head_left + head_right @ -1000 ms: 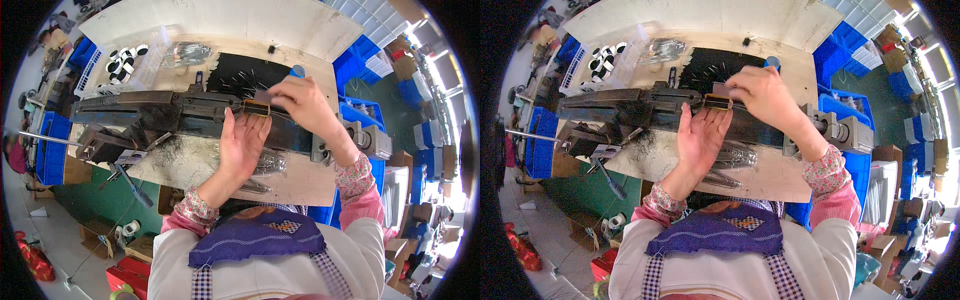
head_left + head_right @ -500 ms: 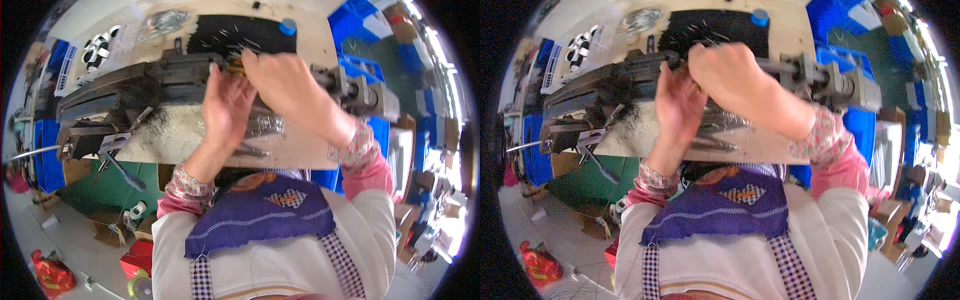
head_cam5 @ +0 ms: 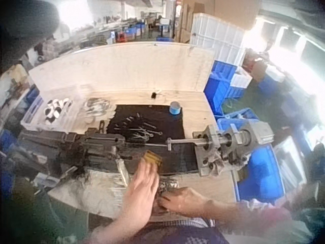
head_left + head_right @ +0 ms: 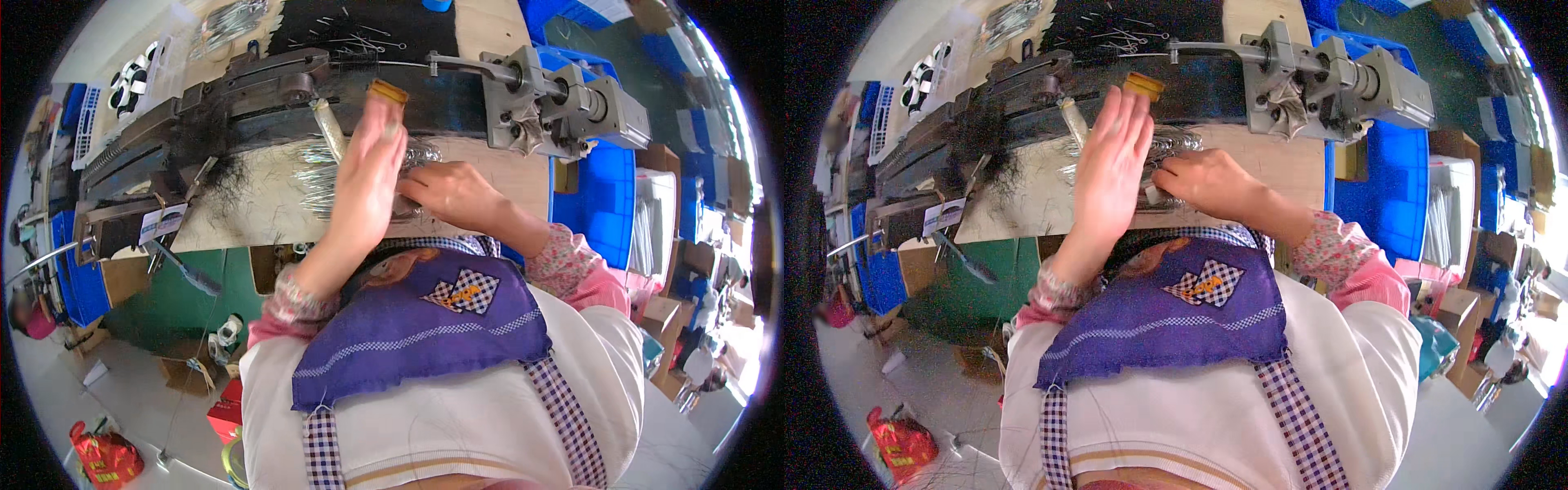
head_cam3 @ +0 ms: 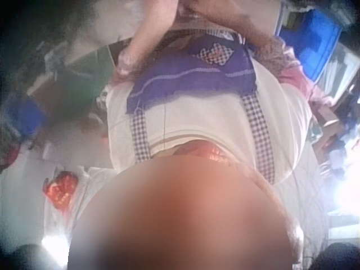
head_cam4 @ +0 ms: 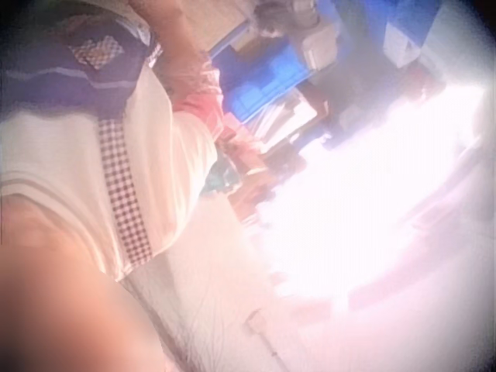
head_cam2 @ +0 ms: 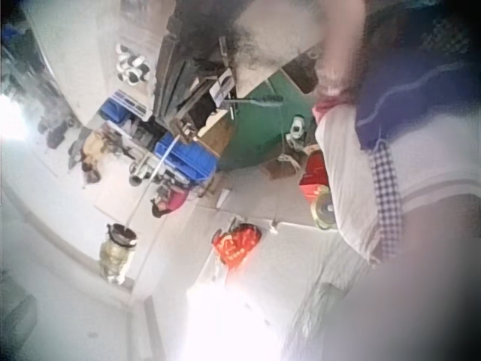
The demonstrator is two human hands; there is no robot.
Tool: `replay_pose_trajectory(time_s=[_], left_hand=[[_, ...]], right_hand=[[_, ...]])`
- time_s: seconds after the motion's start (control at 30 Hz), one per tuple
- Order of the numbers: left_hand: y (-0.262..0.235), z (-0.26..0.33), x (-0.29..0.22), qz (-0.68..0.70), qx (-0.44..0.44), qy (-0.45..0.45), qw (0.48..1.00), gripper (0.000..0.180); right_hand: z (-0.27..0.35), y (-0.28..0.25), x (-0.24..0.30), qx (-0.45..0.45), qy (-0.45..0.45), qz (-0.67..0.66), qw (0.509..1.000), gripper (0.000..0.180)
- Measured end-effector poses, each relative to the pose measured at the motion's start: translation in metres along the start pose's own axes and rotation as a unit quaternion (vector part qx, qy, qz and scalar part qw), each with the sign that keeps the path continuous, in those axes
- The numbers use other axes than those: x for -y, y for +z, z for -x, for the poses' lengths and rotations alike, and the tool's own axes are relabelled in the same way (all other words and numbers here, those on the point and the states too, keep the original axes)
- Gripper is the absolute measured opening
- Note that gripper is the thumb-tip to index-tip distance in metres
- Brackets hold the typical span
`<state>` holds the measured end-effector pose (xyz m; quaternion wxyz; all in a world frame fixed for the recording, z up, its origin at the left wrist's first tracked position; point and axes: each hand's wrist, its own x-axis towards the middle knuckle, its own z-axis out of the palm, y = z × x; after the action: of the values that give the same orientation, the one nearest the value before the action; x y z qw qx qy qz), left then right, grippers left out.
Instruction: Assembling small metal components into a spring-loaded machine for processing.
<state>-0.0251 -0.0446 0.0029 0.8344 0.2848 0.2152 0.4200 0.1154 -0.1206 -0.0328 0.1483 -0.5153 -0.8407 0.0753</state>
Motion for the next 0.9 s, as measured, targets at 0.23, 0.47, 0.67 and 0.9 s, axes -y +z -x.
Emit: replay_pose_trajectory(time_s=[0.23, 0.47, 0.67, 0.9], left_hand=[[-0.127, 0.083, -0.088, -0.894, -0.221, 0.293, 0.257, 0.074], [-0.266, 0.185, -0.192, -0.768, -0.568, -0.006, 0.296, 0.075], [-0.237, 0.15, -0.143, -0.738, -0.578, 0.07, 0.341, 0.08], [-0.069, 0.064, -0.099, -0.718, -0.135, 0.348, 0.588, 0.072]], right_hand=[[0.007, -0.002, -0.014, -0.055, -0.021, -0.098, 0.993, 0.016], [0.032, -0.046, -0.021, -0.117, 0.159, -0.228, 0.954, 0.024], [0.055, -0.082, -0.033, -0.366, 0.262, -0.305, 0.839, 0.005], [0.04, -0.137, -0.024, -0.316, 0.218, -0.259, 0.886, 0.004]])
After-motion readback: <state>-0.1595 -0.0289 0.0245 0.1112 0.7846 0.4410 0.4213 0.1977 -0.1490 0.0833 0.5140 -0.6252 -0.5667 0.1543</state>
